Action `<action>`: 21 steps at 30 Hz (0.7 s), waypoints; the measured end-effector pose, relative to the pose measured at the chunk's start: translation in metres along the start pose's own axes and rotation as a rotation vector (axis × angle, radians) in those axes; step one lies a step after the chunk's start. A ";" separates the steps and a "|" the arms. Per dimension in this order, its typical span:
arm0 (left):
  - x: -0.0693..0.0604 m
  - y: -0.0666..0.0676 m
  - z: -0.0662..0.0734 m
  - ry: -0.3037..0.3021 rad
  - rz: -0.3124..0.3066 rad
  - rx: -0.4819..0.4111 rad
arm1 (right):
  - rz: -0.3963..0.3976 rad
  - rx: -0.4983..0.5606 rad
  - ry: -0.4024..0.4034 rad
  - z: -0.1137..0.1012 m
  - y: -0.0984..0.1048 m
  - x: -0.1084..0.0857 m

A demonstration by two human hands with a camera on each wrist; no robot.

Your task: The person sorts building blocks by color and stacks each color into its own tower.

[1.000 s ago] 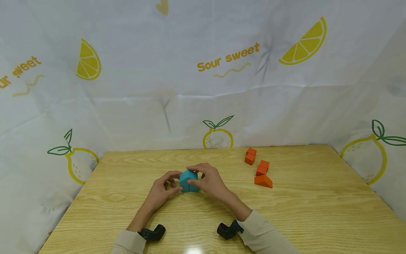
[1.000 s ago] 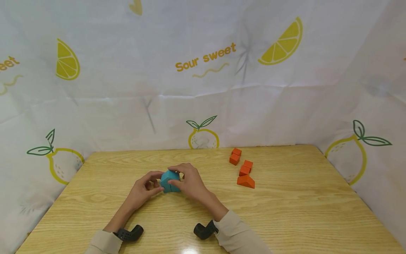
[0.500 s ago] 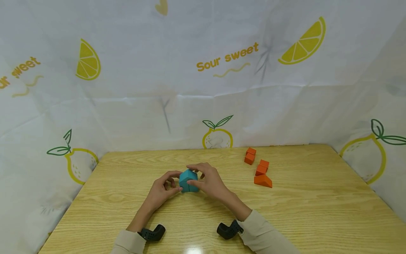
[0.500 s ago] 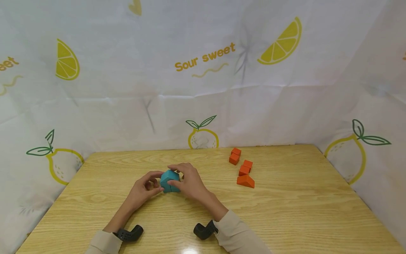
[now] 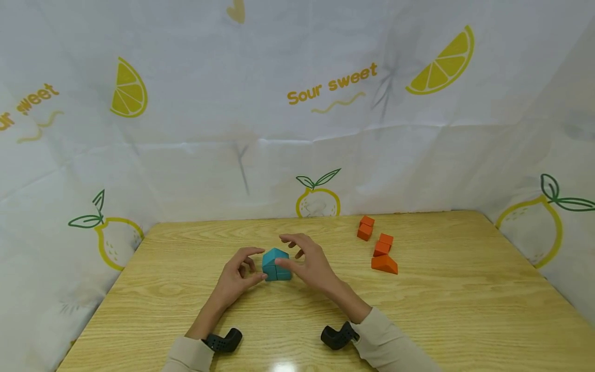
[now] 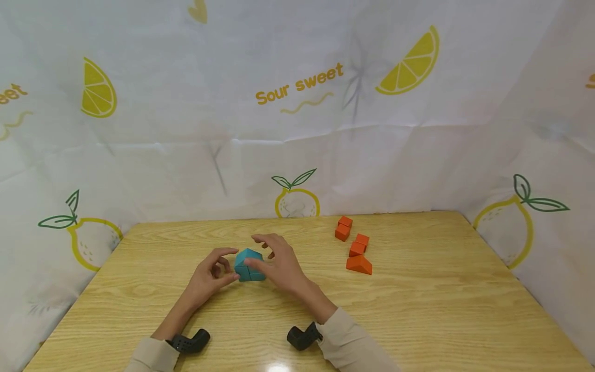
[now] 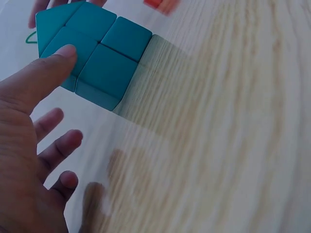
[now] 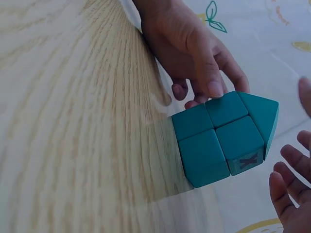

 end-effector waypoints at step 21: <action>-0.023 0.015 0.067 -0.379 0.620 -0.173 | 0.277 -0.091 0.094 0.013 0.053 -0.035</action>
Point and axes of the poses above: each hand's wrist, its own x-axis towards the middle knuckle, its own y-axis out of the back of the hand, z = x × y, the point moved 8 cm from there along x, towards the middle knuckle, and after that the axes turned 2 degrees about x, right-handed, at the moved point
